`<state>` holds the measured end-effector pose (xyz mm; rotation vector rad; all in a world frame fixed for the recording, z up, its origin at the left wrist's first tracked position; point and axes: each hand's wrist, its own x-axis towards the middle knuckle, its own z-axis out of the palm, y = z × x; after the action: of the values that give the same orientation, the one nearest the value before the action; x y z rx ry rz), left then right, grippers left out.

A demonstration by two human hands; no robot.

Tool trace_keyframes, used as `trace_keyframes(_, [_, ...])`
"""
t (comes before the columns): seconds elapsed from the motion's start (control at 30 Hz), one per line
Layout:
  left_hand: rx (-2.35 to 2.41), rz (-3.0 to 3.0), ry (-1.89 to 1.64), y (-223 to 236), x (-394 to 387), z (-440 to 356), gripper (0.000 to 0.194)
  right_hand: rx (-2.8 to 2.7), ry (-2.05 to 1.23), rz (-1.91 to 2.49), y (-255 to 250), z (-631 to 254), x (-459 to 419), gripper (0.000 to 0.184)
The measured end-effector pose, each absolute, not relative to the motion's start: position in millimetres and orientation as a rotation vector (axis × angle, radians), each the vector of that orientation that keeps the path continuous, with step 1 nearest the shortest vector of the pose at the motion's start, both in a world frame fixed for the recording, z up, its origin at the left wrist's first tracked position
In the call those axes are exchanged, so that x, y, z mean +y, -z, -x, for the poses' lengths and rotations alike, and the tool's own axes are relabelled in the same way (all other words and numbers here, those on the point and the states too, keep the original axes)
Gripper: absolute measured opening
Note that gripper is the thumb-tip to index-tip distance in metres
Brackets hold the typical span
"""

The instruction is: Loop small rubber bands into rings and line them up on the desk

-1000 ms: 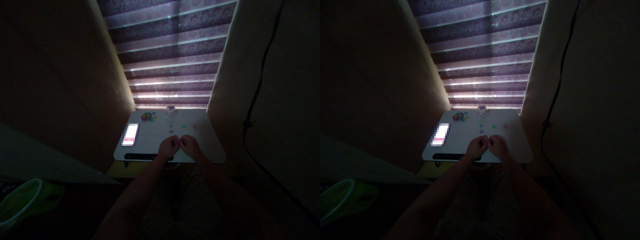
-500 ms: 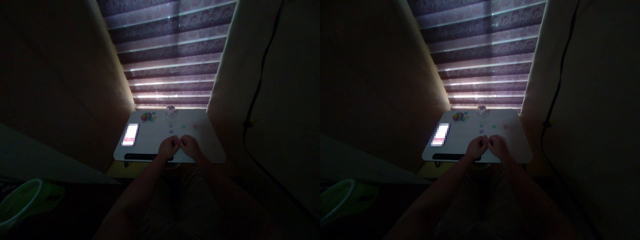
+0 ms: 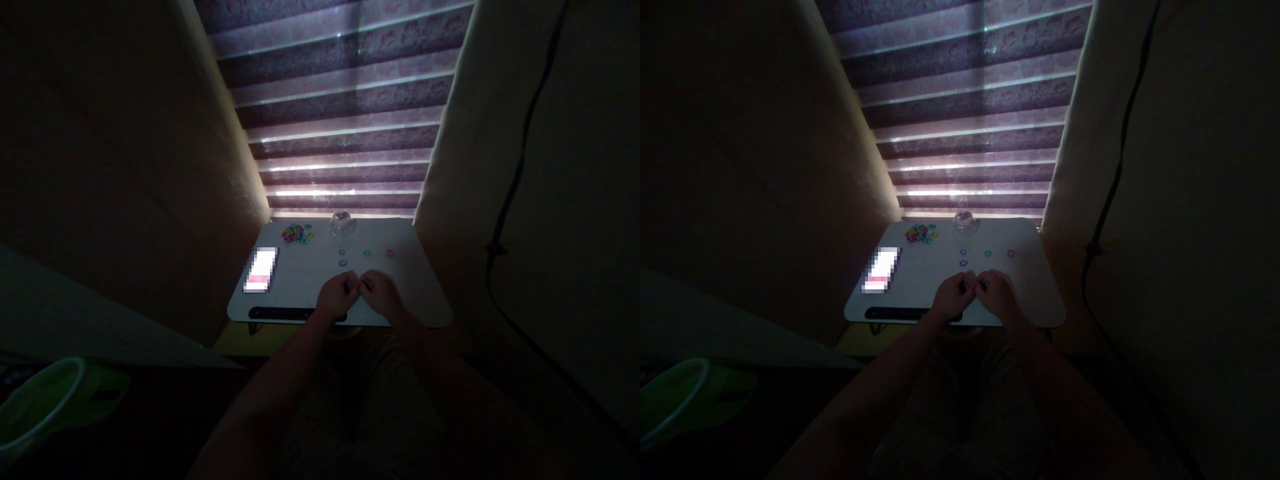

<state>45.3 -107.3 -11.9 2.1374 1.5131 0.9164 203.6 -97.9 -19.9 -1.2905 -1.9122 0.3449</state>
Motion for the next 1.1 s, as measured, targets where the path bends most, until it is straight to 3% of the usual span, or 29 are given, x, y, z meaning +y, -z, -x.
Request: trace_keyframes(1.1, [1.488, -2.097, -0.988, 11.5, -107.2, -45.2, 0.018, -1.918, -0.340, 1.268, 21.5, -203.8, -97.0, 0.007])
